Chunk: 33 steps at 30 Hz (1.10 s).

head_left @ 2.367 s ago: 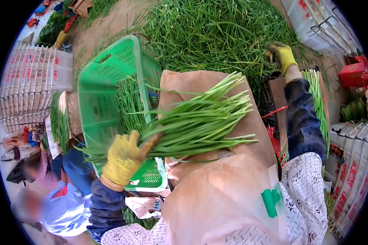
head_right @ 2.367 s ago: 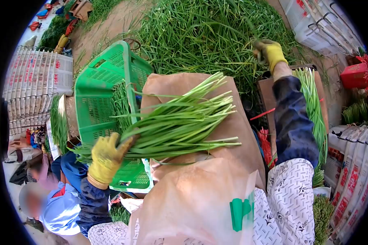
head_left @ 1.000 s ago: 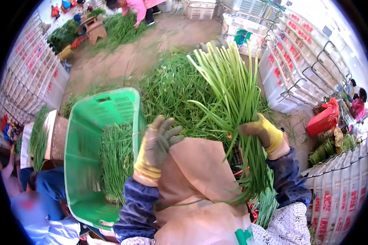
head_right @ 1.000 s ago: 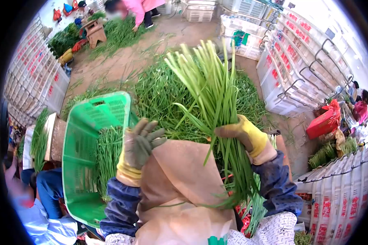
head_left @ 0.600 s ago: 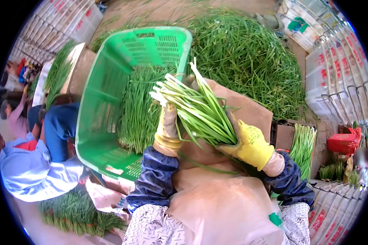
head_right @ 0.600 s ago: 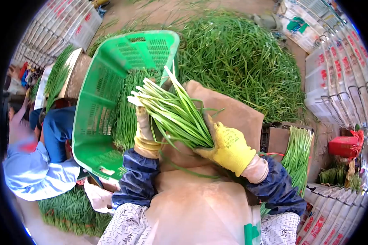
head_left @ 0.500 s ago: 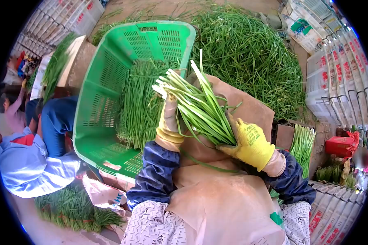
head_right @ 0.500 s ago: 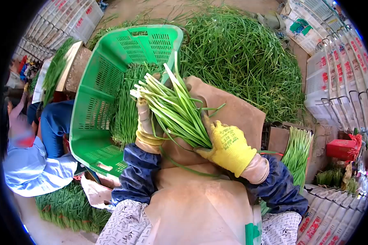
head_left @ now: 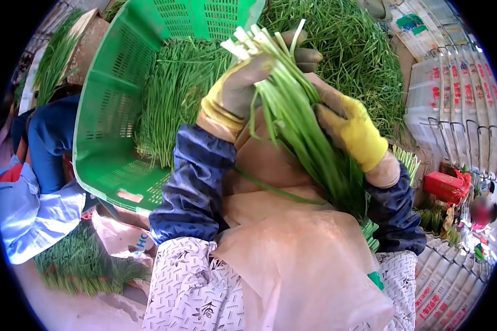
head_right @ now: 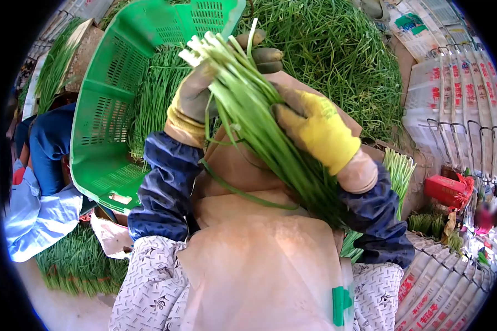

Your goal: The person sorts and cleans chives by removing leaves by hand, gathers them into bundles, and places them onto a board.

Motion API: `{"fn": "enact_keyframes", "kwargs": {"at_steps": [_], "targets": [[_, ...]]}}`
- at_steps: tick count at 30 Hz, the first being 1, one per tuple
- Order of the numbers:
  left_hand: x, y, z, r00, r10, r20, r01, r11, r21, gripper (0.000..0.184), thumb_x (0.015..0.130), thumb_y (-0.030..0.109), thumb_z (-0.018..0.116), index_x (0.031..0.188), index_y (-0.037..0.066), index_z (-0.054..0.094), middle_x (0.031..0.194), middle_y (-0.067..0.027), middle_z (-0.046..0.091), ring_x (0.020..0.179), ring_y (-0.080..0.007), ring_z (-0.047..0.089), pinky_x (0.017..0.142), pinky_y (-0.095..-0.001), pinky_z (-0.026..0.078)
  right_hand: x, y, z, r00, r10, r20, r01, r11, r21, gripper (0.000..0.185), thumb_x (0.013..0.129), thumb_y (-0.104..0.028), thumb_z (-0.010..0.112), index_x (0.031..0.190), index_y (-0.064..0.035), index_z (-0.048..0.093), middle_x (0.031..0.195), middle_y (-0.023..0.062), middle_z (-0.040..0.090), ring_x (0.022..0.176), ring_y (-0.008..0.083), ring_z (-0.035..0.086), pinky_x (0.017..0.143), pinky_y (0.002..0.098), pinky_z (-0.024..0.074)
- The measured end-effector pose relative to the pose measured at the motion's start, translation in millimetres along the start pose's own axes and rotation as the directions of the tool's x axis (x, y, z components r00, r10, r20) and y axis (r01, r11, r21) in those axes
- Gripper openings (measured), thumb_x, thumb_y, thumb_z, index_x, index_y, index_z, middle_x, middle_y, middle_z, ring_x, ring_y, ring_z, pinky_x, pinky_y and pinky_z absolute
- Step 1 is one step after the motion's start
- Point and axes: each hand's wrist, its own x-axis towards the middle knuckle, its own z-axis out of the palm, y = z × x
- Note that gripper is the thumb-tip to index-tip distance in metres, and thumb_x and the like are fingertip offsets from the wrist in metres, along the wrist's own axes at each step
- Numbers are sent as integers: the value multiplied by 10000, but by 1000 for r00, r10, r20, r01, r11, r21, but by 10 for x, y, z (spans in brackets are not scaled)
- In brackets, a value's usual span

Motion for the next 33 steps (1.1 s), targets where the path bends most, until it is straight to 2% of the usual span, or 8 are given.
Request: {"fn": "enact_keyframes", "kwargs": {"at_steps": [2, 3, 7, 13, 17, 20, 32, 33], "targets": [[27, 47, 43, 995, -34, -90, 55, 971, 231, 698, 872, 382, 604, 1391, -17, 363, 1174, -218, 590, 1082, -350, 604, 928, -436, 516, -12, -168, -117, 997, 83, -9, -82, 996, 21, 338, 910, -144, 572, 1204, 23, 570, 1028, 205, 649, 946, 299, 640, 810, 338, 502], [40, 40, 117, 993, 1, -117, 22, 980, 196, 550, 912, 299, 573, 1335, -21, 425, 1074, -176, 633, 997, -299, 644, 890, -398, 535, -34, -69, -154, 985, -99, -142, 30, 907, -420, 356, 877, -150, 620, 1188, 18, 577, 984, 197, 642, 881, 296, 636, 761, 351, 509], [108, -58, 45, 968, 56, -246, -16, 986, 163, 435, 910, 258, 611, 1239, -4, 501, 959, -128, 656, 815, -215, 664, 741, -321, 558, -213, -600, -14, 955, -126, -268, 64, 971, -231, 425, 803, -10, 696, 1213, -5, 586, 961, 80, 629, 875, 130, 587, 814, 273, 486], [167, -214, -94, 930, 135, -341, -47, 966, 254, 357, 940, 253, 553, 1171, -17, 523, 949, -119, 637, 875, -217, 638, 818, -325, 546, 32, -376, 292, 954, -273, -127, 55, 572, -818, 318, 785, -165, 733, 1046, -12, 635, 1009, 153, 664, 802, 287, 653, 718, 333, 510], [133, -102, -24, 944, 134, -300, -29, 944, 328, 389, 953, 280, 538, 1216, -5, 506, 987, -122, 633, 897, -208, 634, 836, -332, 533, 109, -231, 157, 977, -62, -205, 20, 979, -202, 217, 787, -155, 682, 937, -3, 650, 797, 137, 664, 703, 244, 647, 665, 312, 508], [11, -71, 41, 971, 65, -232, -22, 983, 183, 462, 924, 295, 584, 1278, 20, 476, 1063, -131, 626, 960, -219, 629, 867, -349, 531, 180, -289, -21, 976, 210, -60, -195, 961, 194, 199, 792, -124, 687, 945, 0, 659, 757, 62, 644, 680, 114, 593, 647, 256, 484], [-11, -125, 47, 966, 198, -166, -127, 922, 365, 865, 727, 32, 801, 1439, 30, 309, 1082, -84, 637, 970, -174, 624, 868, -304, 522, 259, -383, -264, 925, 378, 36, -380, 922, 75, 179, 844, -159, 671, 959, -22, 665, 755, 48, 639, 671, 133, 577, 614, 286, 463], [-2, -98, 59, 969, 172, -176, -87, 909, 408, 888, 722, 42, 795, 1453, 36, 291, 1107, -83, 615, 983, -170, 608, 882, -300, 506, 281, -324, -217, 1000, 10, -16, -13, 983, -182, 151, 836, -148, 646, 925, -27, 645, 709, 110, 609, 633, 233, 583, 607, 350, 465]]}}
